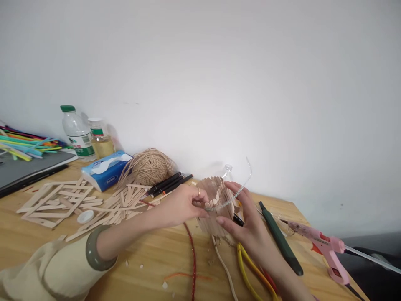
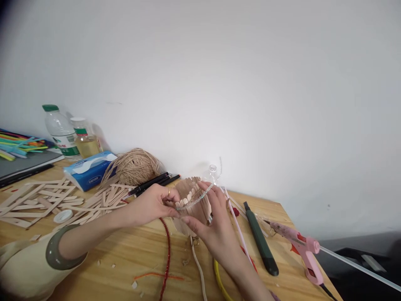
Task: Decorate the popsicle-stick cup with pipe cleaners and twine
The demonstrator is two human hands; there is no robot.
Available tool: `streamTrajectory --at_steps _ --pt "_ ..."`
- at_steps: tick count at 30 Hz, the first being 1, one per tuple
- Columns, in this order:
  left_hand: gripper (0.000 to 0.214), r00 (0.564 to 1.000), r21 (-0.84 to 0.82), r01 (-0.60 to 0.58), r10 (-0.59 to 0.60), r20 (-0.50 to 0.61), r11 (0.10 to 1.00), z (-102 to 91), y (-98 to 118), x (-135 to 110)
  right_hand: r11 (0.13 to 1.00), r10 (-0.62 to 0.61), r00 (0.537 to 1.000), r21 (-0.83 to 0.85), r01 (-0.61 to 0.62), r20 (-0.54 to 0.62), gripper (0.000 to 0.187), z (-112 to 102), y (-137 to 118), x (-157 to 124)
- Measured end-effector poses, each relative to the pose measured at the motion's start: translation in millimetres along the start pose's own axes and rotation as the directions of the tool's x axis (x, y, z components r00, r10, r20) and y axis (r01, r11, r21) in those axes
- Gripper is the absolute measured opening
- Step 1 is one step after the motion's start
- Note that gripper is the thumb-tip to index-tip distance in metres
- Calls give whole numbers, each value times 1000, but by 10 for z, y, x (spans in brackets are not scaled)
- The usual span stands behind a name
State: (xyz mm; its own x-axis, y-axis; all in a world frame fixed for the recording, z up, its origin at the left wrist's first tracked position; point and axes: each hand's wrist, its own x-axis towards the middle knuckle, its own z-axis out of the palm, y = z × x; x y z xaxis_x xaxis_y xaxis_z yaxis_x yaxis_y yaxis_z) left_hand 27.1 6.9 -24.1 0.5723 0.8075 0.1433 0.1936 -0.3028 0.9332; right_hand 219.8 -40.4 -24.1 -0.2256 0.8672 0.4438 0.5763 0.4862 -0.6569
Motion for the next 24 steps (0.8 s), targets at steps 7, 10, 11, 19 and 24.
streamTrajectory --at_steps 7,10,11,19,24 --pt "5 1000 44 25 -25 8 999 25 42 -8 983 -56 998 173 61 -35 9 -86 -62 -140" --pt "4 999 96 42 -43 9 995 38 81 -20 984 -162 986 65 164 -42 15 -114 -89 -204" --pt "4 999 116 45 -45 2 992 44 93 -24 979 -204 978 21 205 -42 19 -123 -92 -223" --pt "11 999 239 28 -19 -39 971 87 86 -84 885 -358 933 -309 348 26 49 -145 13 -415" --pt "17 985 392 -46 106 -133 919 61 51 -124 851 -82 963 -521 -66 -255 12 -519 232 -689"
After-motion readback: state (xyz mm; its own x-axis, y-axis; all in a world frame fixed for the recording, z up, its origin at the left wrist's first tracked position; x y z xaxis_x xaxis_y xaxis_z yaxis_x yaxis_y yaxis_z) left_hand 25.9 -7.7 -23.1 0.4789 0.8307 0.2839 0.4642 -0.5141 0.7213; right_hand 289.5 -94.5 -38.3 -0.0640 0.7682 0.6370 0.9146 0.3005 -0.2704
